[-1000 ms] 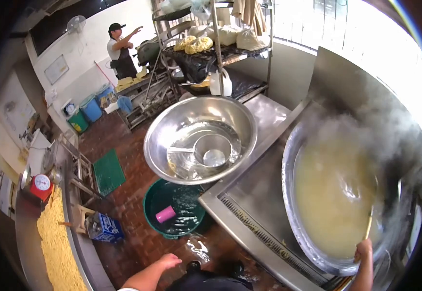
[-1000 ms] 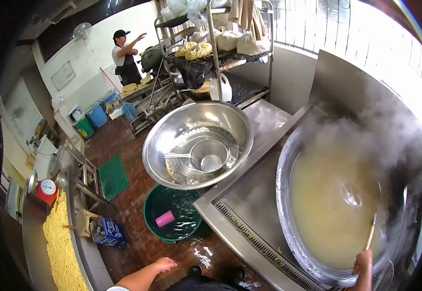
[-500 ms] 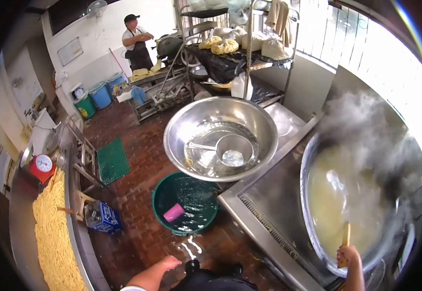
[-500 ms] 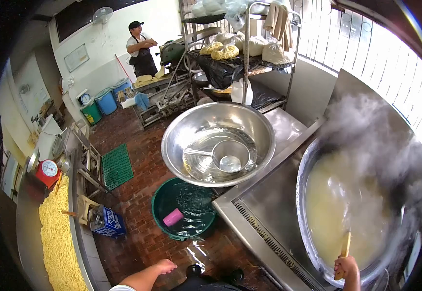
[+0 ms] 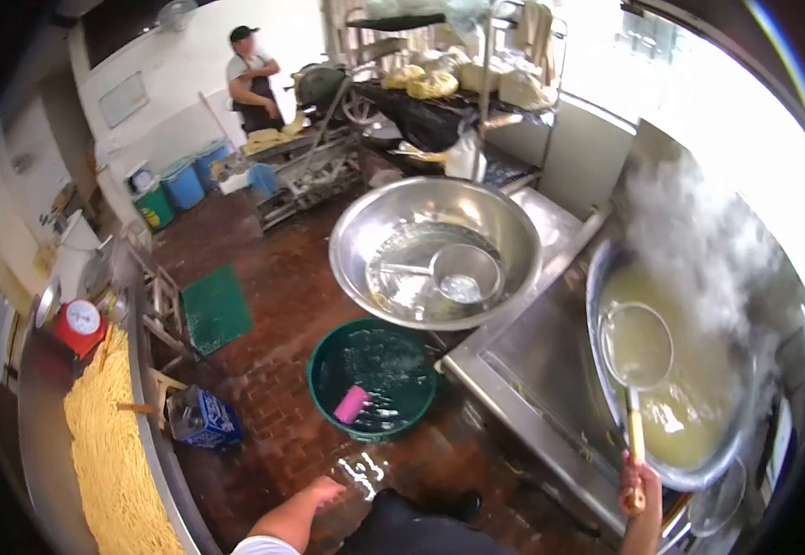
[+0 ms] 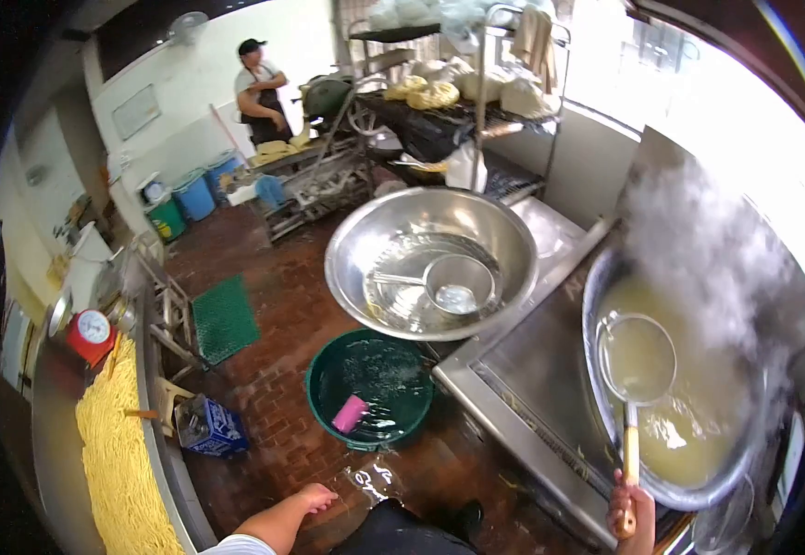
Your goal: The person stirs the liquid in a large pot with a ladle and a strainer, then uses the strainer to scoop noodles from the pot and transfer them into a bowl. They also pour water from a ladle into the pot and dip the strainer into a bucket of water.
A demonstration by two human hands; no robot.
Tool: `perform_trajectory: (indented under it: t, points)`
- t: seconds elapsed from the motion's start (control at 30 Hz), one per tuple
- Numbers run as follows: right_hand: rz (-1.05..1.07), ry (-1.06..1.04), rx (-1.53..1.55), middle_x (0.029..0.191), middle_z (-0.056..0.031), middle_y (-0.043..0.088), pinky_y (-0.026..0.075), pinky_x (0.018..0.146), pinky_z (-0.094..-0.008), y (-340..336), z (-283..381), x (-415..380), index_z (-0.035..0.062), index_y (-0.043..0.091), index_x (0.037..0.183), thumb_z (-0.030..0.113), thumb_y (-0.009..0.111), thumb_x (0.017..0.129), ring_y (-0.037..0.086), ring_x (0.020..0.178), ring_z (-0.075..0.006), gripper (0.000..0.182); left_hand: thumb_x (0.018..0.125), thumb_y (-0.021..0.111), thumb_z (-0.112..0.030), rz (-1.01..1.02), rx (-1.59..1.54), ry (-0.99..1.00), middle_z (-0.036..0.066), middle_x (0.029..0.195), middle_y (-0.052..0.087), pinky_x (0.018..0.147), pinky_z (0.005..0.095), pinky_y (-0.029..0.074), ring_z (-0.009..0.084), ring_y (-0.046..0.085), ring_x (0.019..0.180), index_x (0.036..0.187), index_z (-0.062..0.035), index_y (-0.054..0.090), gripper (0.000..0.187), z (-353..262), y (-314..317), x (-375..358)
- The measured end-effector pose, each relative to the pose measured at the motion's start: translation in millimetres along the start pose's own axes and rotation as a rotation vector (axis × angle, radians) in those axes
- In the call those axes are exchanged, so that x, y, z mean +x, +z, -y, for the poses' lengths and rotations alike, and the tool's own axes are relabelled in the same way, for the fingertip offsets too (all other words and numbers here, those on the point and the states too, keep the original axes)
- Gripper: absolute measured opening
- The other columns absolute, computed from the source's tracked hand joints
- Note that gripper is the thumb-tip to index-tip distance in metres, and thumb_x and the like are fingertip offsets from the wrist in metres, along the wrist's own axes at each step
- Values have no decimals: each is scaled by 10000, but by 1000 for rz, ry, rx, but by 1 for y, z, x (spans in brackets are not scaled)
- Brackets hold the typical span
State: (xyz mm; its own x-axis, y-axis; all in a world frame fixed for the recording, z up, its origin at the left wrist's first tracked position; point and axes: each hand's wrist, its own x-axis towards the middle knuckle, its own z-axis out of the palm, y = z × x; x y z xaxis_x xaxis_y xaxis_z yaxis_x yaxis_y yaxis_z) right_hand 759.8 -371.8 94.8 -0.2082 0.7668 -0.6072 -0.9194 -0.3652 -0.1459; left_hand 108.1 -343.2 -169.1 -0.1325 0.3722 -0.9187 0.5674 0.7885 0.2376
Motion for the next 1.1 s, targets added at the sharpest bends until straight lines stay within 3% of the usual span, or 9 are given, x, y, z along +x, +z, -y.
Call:
perform_trajectory:
  t: [0.1,0.13,0.27,0.33,0.4,0.53,0.93,1.03,1.1]
  points:
    - [53,-89,-76,677,30,503,440,477,-271,12,-25,-13,102,510,1164,150,510,849,481,532,-73,318,825,609,-362,35,-43,11,74,1026,617,741,386,484,212,590,880,1111,-86,597,397,-4,-7,-10]
    - [47,-135,-142,686,31,513,443,463,-253,22,-36,-19,83,504,1162,162,504,855,487,528,-64,317,807,629,-344,-3,-115,33,5,816,606,518,308,420,124,532,638,909,-101,655,265,-2,-5,-9]
    - [-51,-182,-195,690,26,473,425,466,-242,35,-64,-41,112,460,1219,139,528,845,456,517,-63,381,818,628,-315,48,-136,28,8,815,607,519,303,419,114,529,629,913,-102,647,234,3,2,-2]
    - [-175,-299,-371,687,-3,493,456,455,-267,44,-81,-48,60,443,1230,100,549,830,472,497,-93,416,821,628,-310,49,-121,15,10,815,607,519,299,421,114,531,626,924,-101,643,233,5,4,4]
    - [-248,-337,-523,688,-20,508,459,454,-269,50,-96,-51,48,451,1214,92,564,817,485,495,-99,415,838,607,-319,103,-80,-13,69,990,591,703,387,469,193,568,801,1091,-82,580,348,4,4,10]
    - [-318,-412,-708,662,-37,521,457,420,-285,44,-125,-47,45,480,1166,82,602,801,508,470,-141,386,838,607,-318,119,-84,6,56,968,586,681,375,462,181,565,770,1089,-91,583,340,-1,3,19]
    - [-484,-605,-927,657,-46,522,457,392,-258,11,-162,-19,86,443,1171,-11,577,797,533,447,-136,409,829,621,-294,75,-80,72,29,873,606,626,355,453,157,572,702,1000,-87,604,269,-13,-1,15]
    - [-609,-660,-1056,705,-36,542,456,408,-244,8,-169,-15,81,456,1191,-2,582,799,539,482,-116,420,833,619,-285,82,-69,48,31,876,610,618,359,461,160,584,706,1013,-93,605,264,-9,-1,13]
    - [-670,-844,-1281,789,-55,572,445,423,-245,10,-175,-14,69,459,1233,19,595,788,548,490,-112,468,838,613,-285,71,-56,12,37,895,618,624,368,472,170,597,716,1044,-103,602,276,-4,-1,12]
